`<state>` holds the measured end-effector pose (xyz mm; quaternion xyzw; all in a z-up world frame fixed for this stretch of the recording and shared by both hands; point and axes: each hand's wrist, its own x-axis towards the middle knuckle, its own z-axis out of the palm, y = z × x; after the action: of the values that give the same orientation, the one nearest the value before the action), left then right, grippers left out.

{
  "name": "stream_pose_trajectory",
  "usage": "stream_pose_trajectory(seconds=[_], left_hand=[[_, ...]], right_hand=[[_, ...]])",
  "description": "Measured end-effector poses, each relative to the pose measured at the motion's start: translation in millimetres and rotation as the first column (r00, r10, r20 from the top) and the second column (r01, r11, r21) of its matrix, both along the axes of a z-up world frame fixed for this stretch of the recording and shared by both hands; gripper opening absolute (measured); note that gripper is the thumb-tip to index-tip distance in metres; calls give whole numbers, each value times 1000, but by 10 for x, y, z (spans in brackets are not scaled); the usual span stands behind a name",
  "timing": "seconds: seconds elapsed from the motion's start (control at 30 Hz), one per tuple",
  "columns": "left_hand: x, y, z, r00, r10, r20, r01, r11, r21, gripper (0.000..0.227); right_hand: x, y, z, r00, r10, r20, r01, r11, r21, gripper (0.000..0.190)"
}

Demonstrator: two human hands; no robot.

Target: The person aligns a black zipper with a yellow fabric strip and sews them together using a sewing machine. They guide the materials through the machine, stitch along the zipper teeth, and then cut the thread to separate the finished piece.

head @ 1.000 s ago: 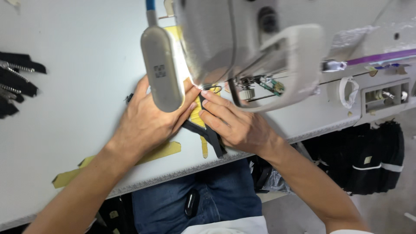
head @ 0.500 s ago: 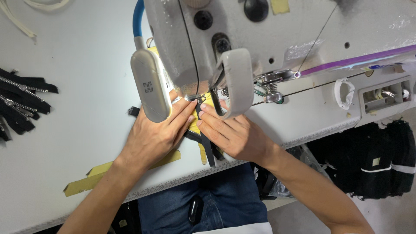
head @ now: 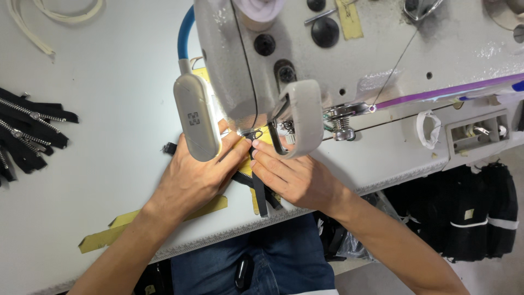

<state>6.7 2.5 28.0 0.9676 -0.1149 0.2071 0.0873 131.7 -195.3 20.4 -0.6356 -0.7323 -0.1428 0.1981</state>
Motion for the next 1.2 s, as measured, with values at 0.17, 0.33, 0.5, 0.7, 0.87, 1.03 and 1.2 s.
stream_pose_trajectory(seconds=[0.17,0.33,0.5,0.7,0.87,1.03,1.2], left_hand=[[-108,-5,-114,1000,-21,-7,22,994,111,37],[-132,49,-67,999,-40,8,40,999,7,43],[-134,175,-173,997,33,74,-38,998,57,32],[-118,357,-426,997,75,28,-78,987,140,19],[-65,406,-471,991,121,61,-129,981,144,20],[-199,255,-310,988,130,81,-132,991,26,23],[-573,-328,8,973,228,16,-210,920,-332,29]], right_hand=[[-18,63,104,1000,13,19,-13,1000,-8,20],[-22,203,125,997,74,13,-73,996,-48,22],[41,350,40,998,54,31,-50,991,-120,23],[115,302,-734,980,4,-200,-30,992,-125,37],[179,409,-547,996,-23,85,31,995,-91,36],[16,399,-334,984,-11,-177,-10,993,-116,38],[-396,373,-138,641,-244,-728,328,944,-28,18]])
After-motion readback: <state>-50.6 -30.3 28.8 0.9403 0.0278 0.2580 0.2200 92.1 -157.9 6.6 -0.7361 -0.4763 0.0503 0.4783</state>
